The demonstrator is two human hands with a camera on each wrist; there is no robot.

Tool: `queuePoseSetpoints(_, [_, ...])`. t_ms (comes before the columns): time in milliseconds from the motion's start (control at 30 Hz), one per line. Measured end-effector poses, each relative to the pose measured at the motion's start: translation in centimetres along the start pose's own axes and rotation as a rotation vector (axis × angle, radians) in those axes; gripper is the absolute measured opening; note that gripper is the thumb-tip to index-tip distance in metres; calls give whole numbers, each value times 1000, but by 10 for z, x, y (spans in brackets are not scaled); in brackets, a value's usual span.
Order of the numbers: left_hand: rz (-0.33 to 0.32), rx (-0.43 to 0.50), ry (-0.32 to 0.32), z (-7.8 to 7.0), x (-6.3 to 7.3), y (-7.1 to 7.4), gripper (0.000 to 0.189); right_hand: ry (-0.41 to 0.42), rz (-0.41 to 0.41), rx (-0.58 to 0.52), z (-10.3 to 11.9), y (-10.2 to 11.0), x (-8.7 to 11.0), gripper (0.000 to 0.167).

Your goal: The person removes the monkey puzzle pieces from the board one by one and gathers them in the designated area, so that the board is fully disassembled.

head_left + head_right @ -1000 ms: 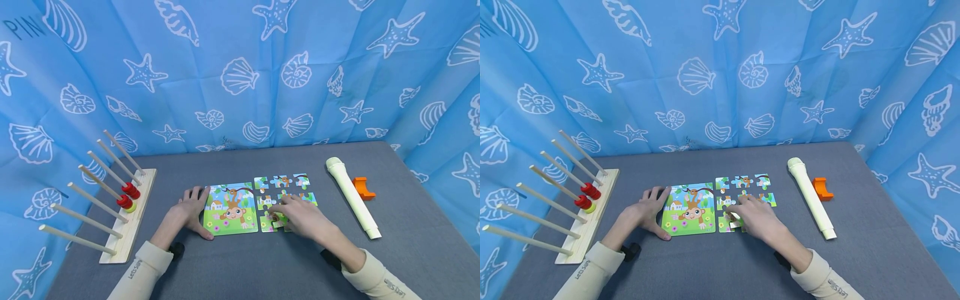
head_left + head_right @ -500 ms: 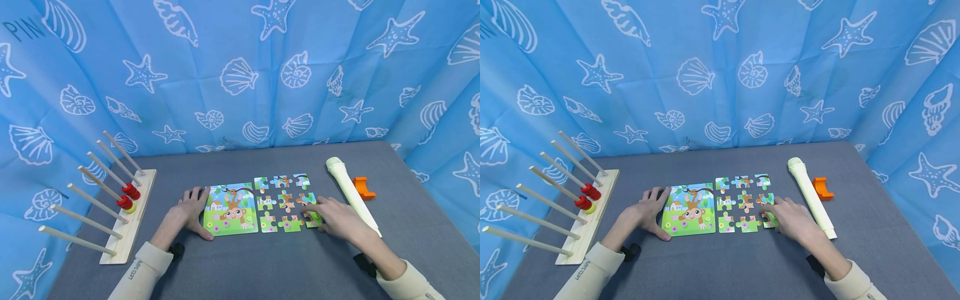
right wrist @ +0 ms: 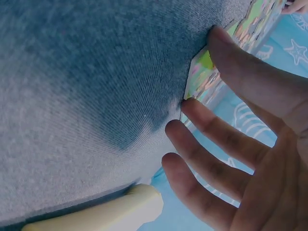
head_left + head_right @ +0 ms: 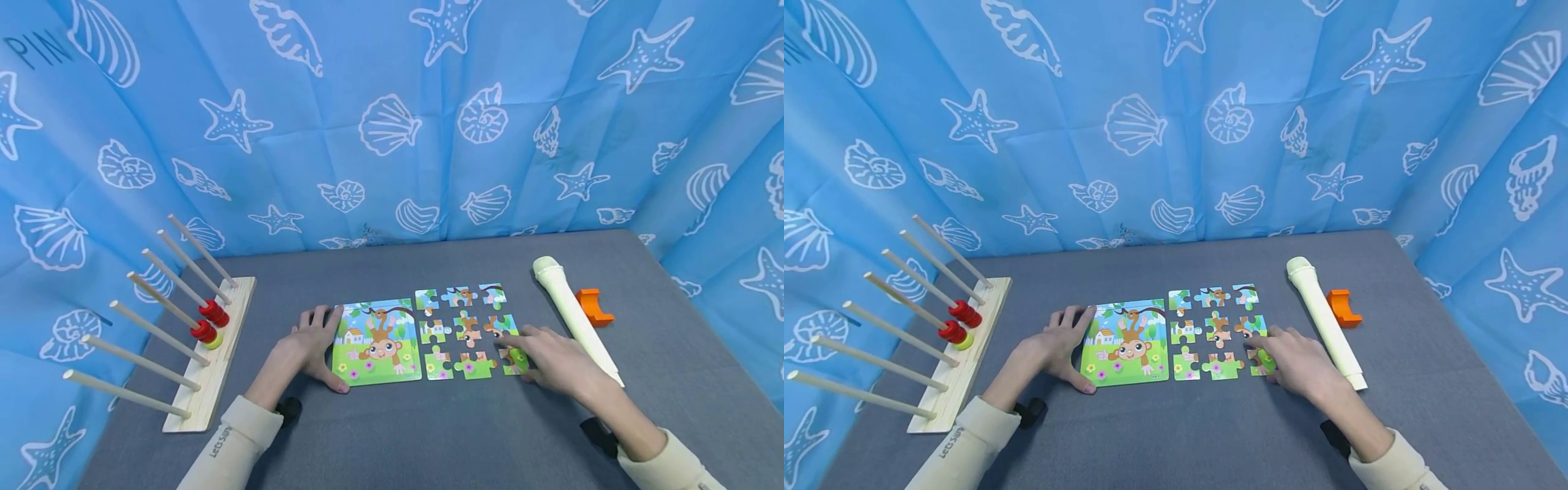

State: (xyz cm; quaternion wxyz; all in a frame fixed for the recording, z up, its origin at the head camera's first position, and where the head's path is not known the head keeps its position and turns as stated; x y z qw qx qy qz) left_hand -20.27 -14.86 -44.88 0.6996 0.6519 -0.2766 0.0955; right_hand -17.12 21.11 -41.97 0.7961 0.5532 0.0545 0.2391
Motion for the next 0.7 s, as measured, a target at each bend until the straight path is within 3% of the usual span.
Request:
queuePoseSetpoints(200, [-3, 1, 3, -1, 0, 1, 146, 7, -8, -24, -1, -1, 0, 48])
queuePoseSetpoints(700, [-4, 20, -6, 1, 0, -3, 145, -8, -6, -27, -3, -4, 0, 49])
Point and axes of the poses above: each hand's wrist, its own x-axis away from the middle knuckle, its own y-axis out of the back of the hand, z = x × y, the point moved 6 cm from there along -x, towards the middle knuckle, and after that the axes turned 12 degrees about -x, right-handed, at the moved point
